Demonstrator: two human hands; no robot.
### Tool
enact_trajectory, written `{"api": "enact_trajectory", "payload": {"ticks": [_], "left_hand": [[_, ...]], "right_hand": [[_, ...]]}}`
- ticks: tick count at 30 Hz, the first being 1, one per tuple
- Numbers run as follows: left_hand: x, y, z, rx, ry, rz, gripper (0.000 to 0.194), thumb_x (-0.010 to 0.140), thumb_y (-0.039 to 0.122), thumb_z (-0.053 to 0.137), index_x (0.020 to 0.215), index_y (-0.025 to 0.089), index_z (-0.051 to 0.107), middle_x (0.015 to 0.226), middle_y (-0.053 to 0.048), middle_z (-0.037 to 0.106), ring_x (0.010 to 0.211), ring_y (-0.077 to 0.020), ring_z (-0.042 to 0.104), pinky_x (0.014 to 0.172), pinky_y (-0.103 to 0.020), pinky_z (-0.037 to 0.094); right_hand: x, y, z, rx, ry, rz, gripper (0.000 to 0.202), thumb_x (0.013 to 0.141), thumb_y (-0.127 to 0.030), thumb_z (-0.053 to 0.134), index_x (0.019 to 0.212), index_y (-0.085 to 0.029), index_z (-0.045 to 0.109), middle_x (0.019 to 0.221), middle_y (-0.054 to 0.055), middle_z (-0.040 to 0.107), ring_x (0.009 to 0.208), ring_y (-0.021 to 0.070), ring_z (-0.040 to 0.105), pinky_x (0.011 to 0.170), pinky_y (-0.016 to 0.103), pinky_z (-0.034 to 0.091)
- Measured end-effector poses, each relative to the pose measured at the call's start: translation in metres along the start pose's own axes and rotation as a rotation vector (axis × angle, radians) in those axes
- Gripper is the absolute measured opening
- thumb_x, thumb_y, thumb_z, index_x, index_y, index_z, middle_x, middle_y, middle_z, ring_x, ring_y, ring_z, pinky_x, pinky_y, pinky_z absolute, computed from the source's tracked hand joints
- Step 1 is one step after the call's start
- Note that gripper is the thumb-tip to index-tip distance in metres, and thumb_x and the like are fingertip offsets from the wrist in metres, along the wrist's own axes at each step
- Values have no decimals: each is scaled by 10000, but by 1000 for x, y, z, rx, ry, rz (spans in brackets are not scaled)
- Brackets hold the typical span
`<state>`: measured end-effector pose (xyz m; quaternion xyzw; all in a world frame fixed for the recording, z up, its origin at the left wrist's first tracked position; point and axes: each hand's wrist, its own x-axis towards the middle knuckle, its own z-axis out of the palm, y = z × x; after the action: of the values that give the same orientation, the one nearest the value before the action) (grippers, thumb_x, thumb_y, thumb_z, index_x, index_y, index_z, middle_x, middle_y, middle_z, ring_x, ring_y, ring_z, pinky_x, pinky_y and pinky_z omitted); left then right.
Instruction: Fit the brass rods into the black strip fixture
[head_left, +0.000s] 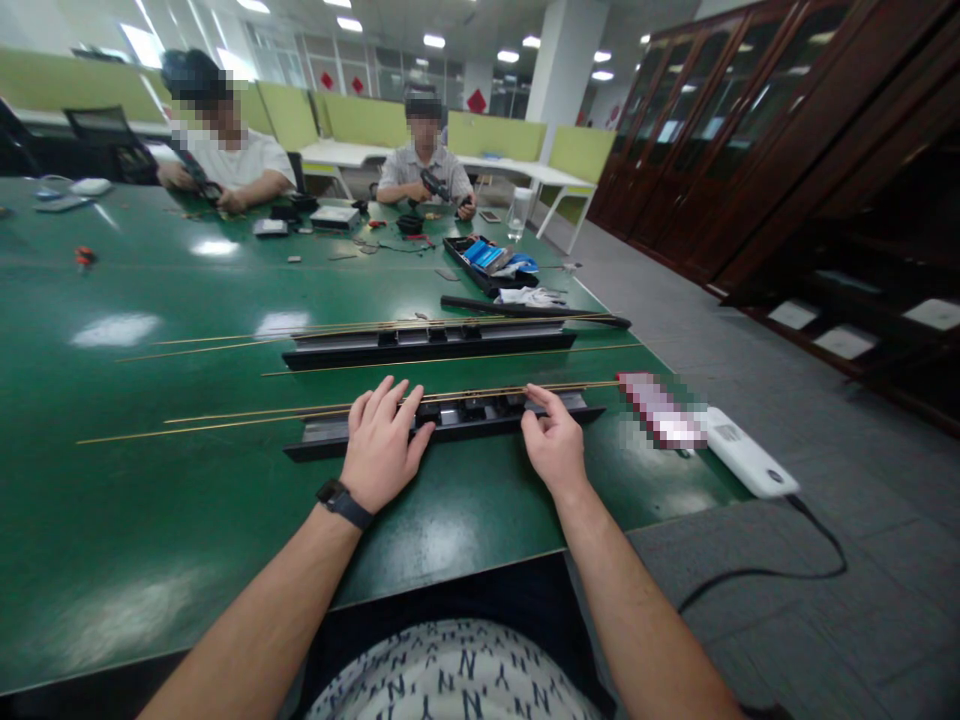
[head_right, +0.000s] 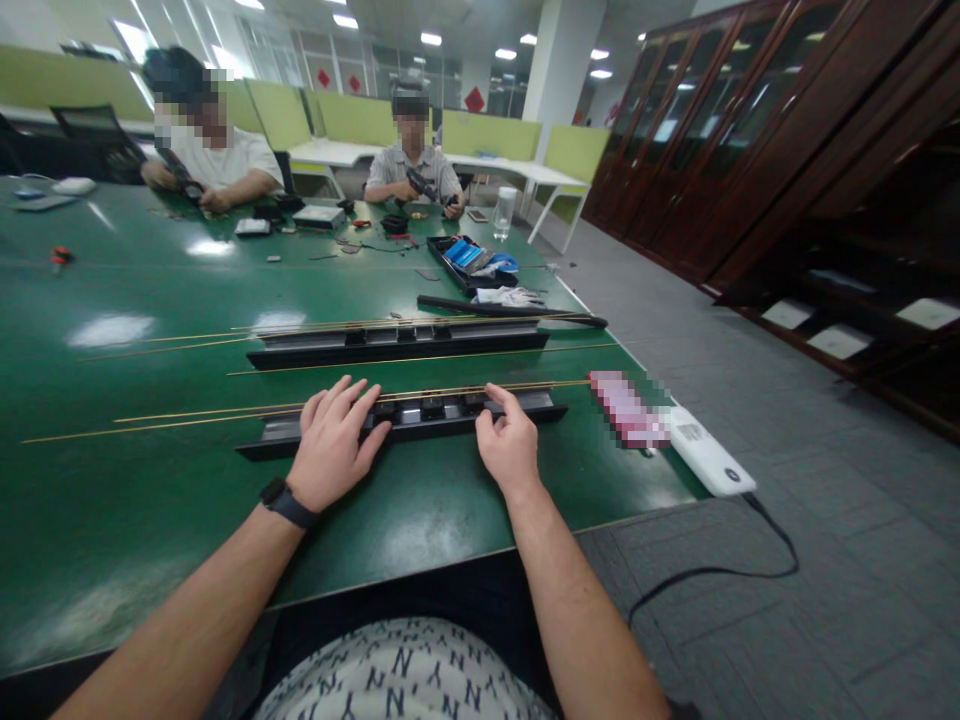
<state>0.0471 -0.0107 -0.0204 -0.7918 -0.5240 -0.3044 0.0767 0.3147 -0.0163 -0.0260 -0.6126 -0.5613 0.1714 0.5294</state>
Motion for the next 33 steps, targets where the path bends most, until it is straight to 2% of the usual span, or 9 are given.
{"api": "enact_trajectory", "payload": {"ticks": [6,10,12,15,17,21,27,33], "left_hand": [[0,0,0,6,8,-2,518,1028,411,507,1493,191,570,1519,-178,596,1536,-362,412,1250,-572,277],[0,0,0,11,7,2,524,1029,413,507,1493,177,569,1519,-186,594,1536,-362,410,1248,-571,284],[0,0,0,20,7,7,522,1032,415,507,1493,176,568,1520,-185,594,1534,-359,414,1249,-565,286],[0,0,0,27,10,13,517,1037,417,506,1487,171,572,1518,-186,595,1529,-358,422,1249,-559,291],[0,0,0,26,12,12,512,1040,418,503,1479,165,580,1516,-185,598,1523,-362,430,1246,-558,294],[0,0,0,25,13,7,509,1042,417,504,1474,160,585,1513,-180,601,1520,-364,435,1245,-557,290],[-1,-1,1,19,20,4,510,1035,414,522,1487,184,577,1520,-173,598,1529,-363,425,1250,-557,278],[0,1,0,29,18,3,504,1043,411,518,1474,157,582,1513,-175,602,1517,-361,439,1248,-558,291]], "right_hand": [[-1,-5,-3,-40,-34,3,472,879,-307,608,1321,-199,734,928,53,798,456,107,500,537,277,465],[-2,-6,-3,-47,-47,-7,487,881,-311,606,1338,-196,732,825,33,776,442,105,464,542,282,461],[-1,-4,-2,-33,-41,-8,487,880,-309,607,1336,-192,728,884,50,793,447,100,470,541,280,464],[0,-1,0,9,-5,-6,481,876,-311,611,1330,-189,714,1151,107,794,465,86,494,534,275,477],[1,2,1,27,14,-1,473,878,-316,610,1323,-187,708,1251,124,769,474,82,504,526,271,477],[1,2,0,17,1,3,463,881,-318,609,1313,-193,716,1227,114,777,474,85,511,515,269,465],[-1,-3,-2,-26,-41,1,477,878,-316,604,1324,-199,727,1051,85,800,449,90,486,531,285,468],[0,-3,-1,-21,-35,5,487,883,-333,608,1332,-180,719,998,87,795,454,96,501,542,285,473]]}}
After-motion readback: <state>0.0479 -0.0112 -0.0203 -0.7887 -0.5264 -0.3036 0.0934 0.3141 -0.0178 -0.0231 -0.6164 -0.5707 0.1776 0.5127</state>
